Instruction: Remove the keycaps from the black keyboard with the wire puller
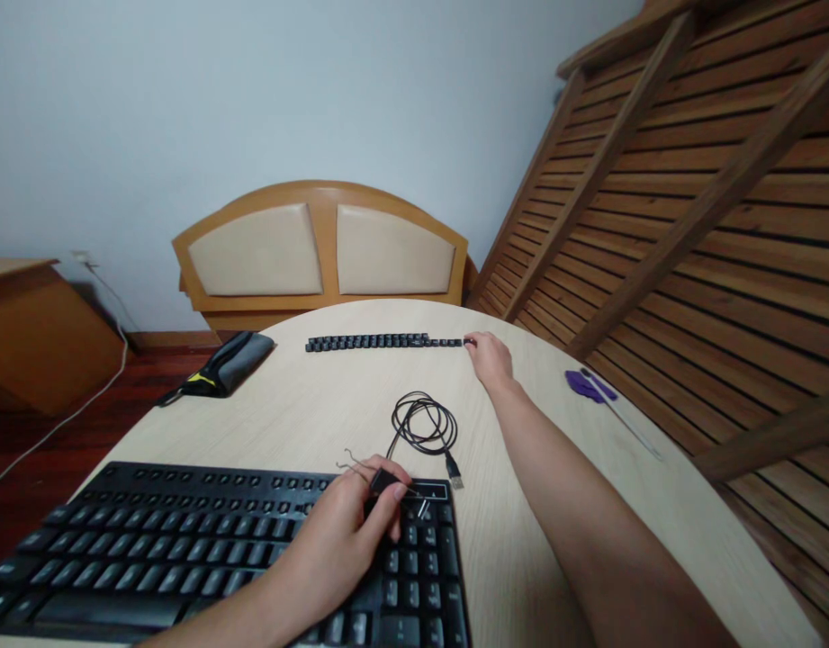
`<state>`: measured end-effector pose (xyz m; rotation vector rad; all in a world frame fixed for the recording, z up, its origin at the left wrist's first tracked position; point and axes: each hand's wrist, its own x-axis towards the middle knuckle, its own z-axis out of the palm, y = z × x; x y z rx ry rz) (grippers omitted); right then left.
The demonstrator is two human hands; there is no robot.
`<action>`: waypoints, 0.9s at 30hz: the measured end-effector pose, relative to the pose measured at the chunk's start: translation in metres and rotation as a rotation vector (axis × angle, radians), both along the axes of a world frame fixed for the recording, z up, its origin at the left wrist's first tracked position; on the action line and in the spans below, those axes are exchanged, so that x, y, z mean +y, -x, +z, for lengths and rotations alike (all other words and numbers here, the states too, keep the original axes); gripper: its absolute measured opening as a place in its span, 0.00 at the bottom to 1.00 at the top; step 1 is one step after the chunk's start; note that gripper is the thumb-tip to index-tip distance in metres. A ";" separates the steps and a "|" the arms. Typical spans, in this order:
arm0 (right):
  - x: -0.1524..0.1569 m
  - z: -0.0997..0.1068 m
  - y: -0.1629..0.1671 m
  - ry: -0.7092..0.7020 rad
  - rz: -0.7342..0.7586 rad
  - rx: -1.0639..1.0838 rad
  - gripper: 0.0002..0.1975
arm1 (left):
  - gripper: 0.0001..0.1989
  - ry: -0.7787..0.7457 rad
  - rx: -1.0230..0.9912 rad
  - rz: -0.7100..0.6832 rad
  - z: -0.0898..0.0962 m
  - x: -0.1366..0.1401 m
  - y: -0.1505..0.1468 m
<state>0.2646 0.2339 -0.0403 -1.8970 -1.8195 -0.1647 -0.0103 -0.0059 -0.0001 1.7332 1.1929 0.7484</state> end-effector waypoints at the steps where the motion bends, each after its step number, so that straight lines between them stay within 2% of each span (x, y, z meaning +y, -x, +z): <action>1: 0.000 -0.001 0.000 -0.003 0.003 0.002 0.12 | 0.15 -0.001 0.002 0.003 0.000 0.000 0.000; 27: -0.001 -0.001 0.000 -0.022 0.043 -0.009 0.12 | 0.15 0.015 -0.007 0.008 0.000 0.001 -0.001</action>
